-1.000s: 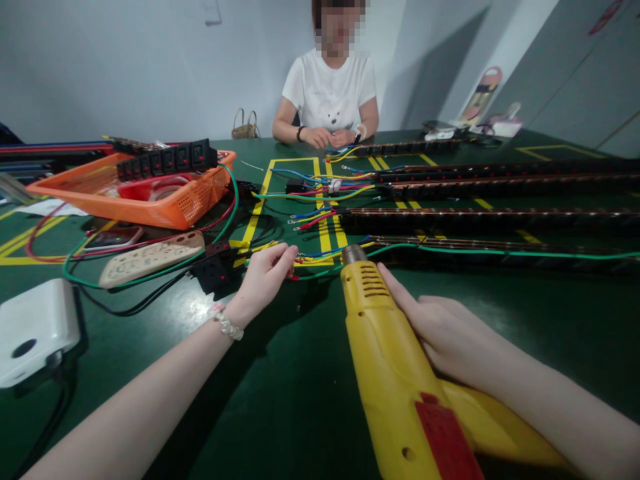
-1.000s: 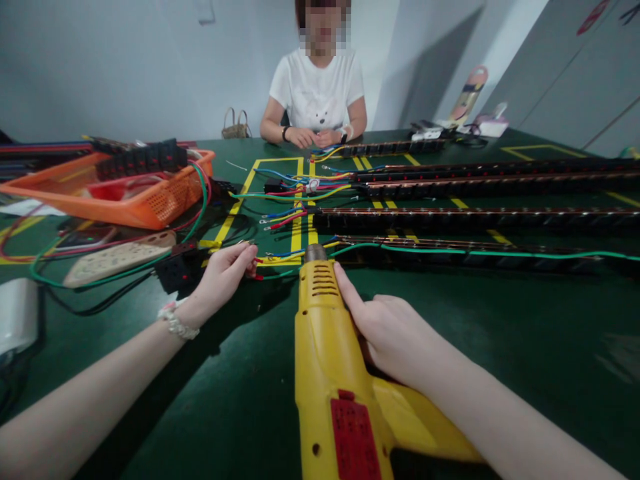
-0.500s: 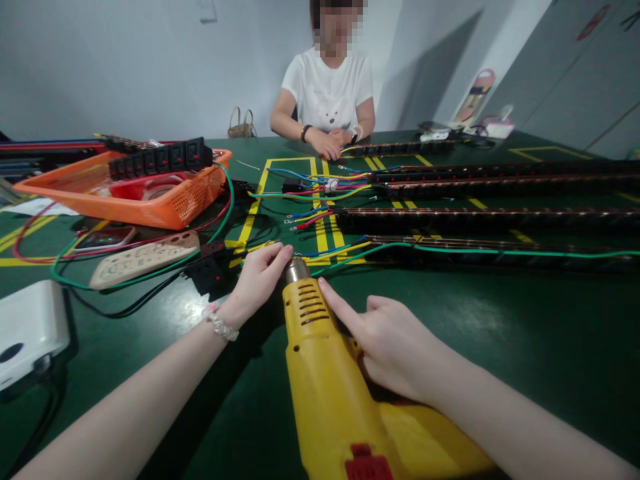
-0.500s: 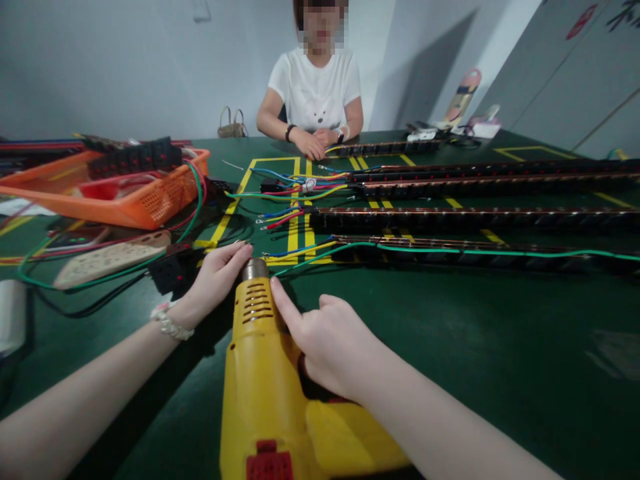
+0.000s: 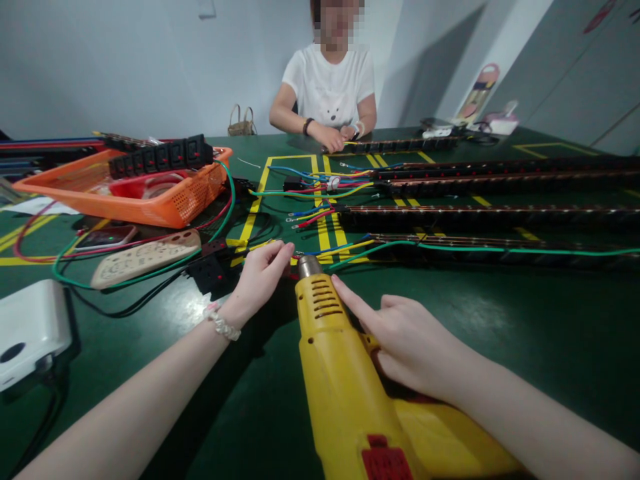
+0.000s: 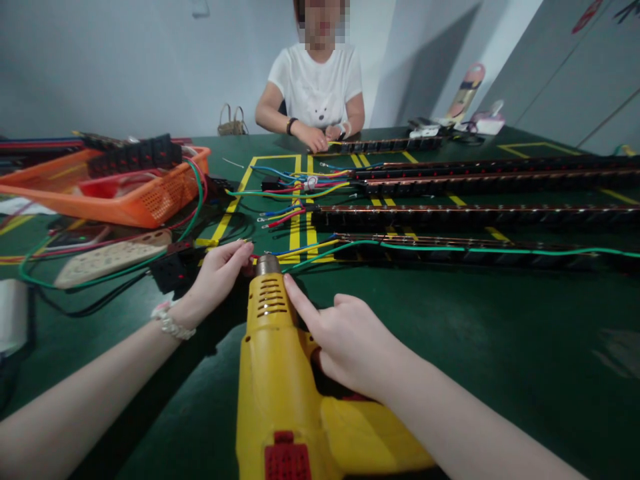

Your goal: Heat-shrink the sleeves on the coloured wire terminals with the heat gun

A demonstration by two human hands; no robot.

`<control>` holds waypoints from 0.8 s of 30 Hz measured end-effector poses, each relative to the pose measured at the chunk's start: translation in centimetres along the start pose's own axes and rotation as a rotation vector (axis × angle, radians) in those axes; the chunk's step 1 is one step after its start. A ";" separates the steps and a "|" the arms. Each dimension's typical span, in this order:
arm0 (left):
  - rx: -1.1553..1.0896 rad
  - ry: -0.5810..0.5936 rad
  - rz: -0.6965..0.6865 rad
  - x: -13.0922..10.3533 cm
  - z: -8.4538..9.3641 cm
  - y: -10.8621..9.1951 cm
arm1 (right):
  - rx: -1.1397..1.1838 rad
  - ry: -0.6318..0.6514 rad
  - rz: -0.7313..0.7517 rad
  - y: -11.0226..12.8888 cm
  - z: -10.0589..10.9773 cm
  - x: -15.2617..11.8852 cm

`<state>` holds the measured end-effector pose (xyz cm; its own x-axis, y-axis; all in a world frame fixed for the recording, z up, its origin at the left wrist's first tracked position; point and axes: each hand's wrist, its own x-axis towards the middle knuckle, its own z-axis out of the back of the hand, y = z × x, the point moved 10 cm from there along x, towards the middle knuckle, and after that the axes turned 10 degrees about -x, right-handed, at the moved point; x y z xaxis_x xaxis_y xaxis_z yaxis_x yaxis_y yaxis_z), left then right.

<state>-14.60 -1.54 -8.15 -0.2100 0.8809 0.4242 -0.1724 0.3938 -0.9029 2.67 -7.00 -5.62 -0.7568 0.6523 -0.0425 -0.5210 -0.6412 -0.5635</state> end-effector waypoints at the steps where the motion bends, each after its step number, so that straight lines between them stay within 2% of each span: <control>1: 0.003 0.002 -0.005 0.0 0.0 0.0 | -0.009 -0.020 -0.009 -0.4 0.0 -0.2; 5: -0.025 0.011 -0.013 0.0 -0.1 0.0 | -0.055 -0.049 -0.095 -2.7 -0.2 -1.5; 10: -0.025 0.031 -0.026 -0.1 0.0 0.0 | -0.009 0.068 -0.266 -6.9 -2.0 -3.8; 14: -0.009 0.033 -0.042 -0.2 0.0 -0.2 | -0.023 -0.005 -0.327 -9.1 -2.4 -5.4; 19: 0.015 0.028 -0.042 -0.2 0.1 -0.3 | -0.046 -0.052 -0.340 -9.7 -2.5 -6.0; 24: 0.031 0.037 -0.049 -0.3 0.0 -0.3 | -0.028 0.058 -0.337 -9.5 -3.1 -5.8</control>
<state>-14.50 -1.90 -7.99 -0.1654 0.8701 0.4642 -0.2115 0.4284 -0.8785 13.22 -3.44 -2.62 -0.5195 0.8481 0.1035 -0.7262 -0.3745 -0.5765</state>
